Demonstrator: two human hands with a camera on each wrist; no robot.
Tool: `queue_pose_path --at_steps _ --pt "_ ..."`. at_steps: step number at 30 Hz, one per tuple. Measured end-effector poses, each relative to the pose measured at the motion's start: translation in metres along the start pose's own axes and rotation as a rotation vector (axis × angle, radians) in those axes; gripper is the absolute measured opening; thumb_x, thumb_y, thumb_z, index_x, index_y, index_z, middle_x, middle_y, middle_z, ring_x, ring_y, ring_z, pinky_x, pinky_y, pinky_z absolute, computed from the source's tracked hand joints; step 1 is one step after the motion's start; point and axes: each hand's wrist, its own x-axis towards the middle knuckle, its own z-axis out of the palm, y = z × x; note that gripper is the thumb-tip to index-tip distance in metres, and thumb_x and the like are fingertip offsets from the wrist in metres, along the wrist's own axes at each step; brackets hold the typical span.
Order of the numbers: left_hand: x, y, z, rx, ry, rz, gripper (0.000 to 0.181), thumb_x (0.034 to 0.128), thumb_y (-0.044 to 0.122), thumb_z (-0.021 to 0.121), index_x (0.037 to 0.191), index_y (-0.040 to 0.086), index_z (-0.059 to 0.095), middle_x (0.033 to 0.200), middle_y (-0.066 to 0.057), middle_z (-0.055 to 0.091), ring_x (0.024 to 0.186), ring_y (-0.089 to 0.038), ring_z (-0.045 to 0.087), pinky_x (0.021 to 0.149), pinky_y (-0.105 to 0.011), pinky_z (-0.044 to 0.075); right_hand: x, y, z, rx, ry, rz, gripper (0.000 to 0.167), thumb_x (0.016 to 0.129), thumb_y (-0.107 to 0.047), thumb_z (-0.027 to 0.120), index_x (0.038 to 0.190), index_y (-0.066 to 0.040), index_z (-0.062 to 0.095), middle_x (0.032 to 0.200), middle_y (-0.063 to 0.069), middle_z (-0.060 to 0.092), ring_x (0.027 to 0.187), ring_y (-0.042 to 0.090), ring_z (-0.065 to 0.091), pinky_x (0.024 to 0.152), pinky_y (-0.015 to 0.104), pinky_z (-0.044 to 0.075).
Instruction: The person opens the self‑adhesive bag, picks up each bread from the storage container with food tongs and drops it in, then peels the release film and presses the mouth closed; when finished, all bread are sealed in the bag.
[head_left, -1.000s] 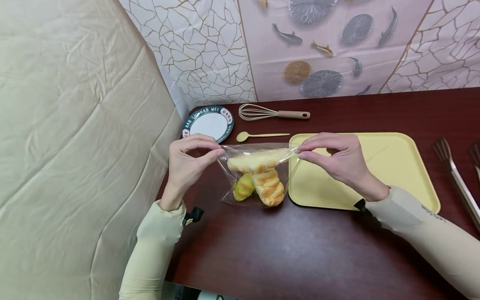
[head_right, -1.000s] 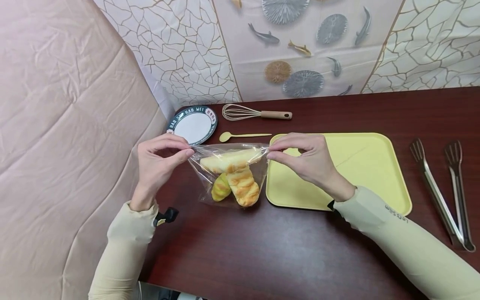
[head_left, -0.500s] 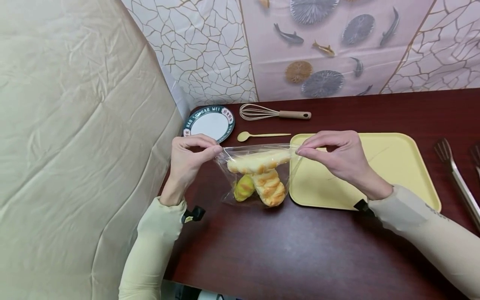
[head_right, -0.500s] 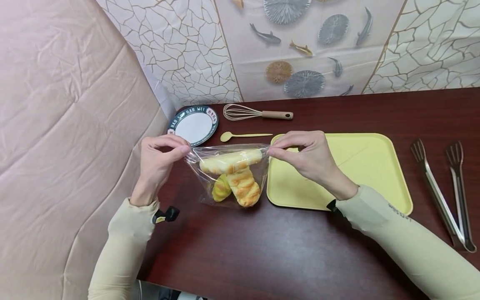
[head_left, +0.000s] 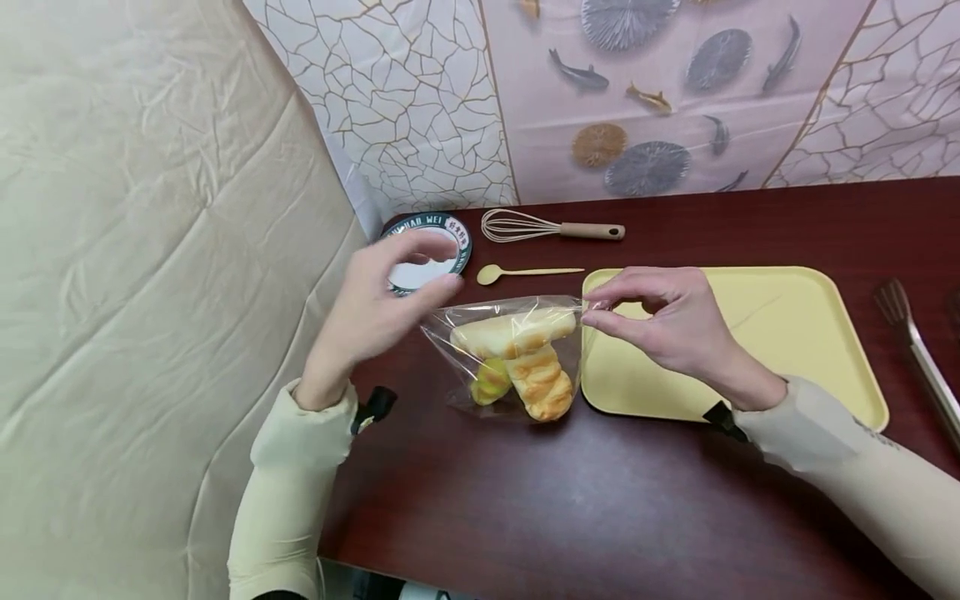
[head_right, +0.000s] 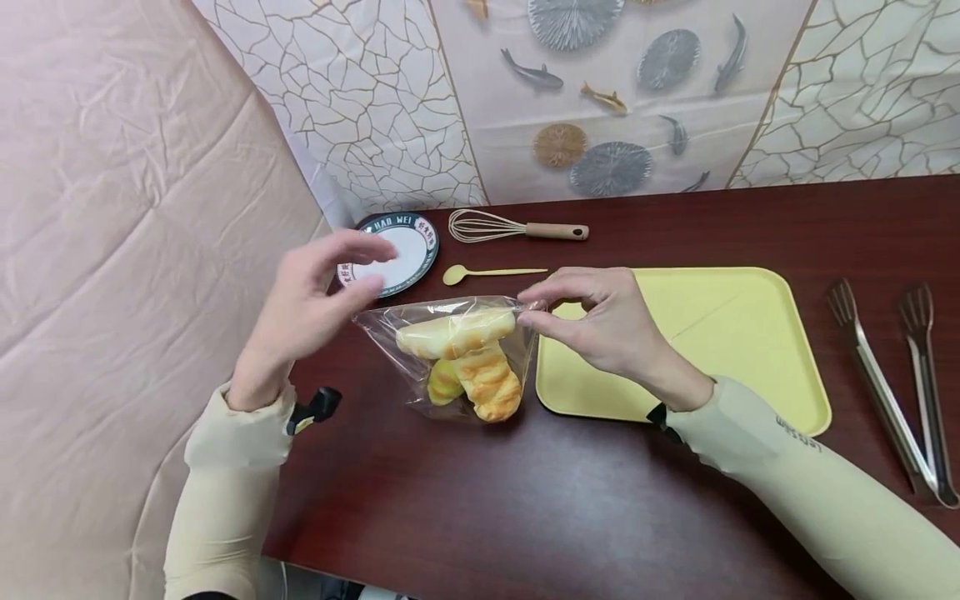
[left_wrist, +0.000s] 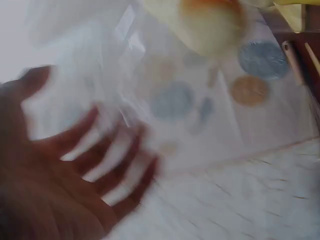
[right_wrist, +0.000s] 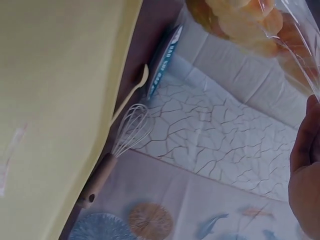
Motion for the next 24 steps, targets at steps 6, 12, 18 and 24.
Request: queue_pose_path --at_steps 6,12,18,24 --pt "0.008 0.03 0.026 0.556 -0.343 0.021 0.035 0.0941 0.055 0.08 0.1 0.02 0.076 0.087 0.008 0.075 0.078 -0.014 0.066 0.069 -0.038 0.054 -0.003 -0.006 0.004 -0.033 0.002 0.004 0.04 0.075 0.022 0.081 0.111 0.004 0.082 0.093 -0.014 0.081 0.077 -0.002 0.073 0.066 0.011 0.052" --pt "-0.001 0.021 0.029 0.522 -0.369 0.074 0.028 0.0831 0.042 0.092 0.086 0.021 0.075 0.074 0.011 0.069 0.069 -0.008 0.059 0.063 -0.03 0.047 -0.006 -0.008 0.006 -0.142 -0.115 0.142 0.037 0.083 0.01 0.084 0.118 0.0 0.079 0.09 -0.01 0.07 0.079 0.003 0.064 0.07 0.014 0.053" --pt "-0.01 0.013 0.031 0.503 -0.331 0.123 0.031 0.0852 0.042 0.091 0.09 0.018 0.073 0.077 0.008 0.068 0.07 -0.01 0.059 0.063 -0.031 0.047 -0.004 -0.006 0.018 -0.387 -0.249 0.13 0.034 0.079 -0.015 0.097 0.109 -0.014 0.081 0.086 -0.005 0.069 0.077 0.004 0.059 0.071 0.017 0.049" --pt "-0.019 0.002 0.026 0.595 -0.257 0.094 0.031 0.0843 0.043 0.092 0.089 0.017 0.077 0.079 0.007 0.075 0.069 -0.012 0.064 0.06 -0.033 0.049 -0.005 -0.007 0.017 -0.332 -0.213 0.236 0.025 0.083 -0.007 0.092 0.106 -0.007 0.082 0.076 0.001 0.069 0.064 -0.001 0.061 0.062 0.017 0.051"
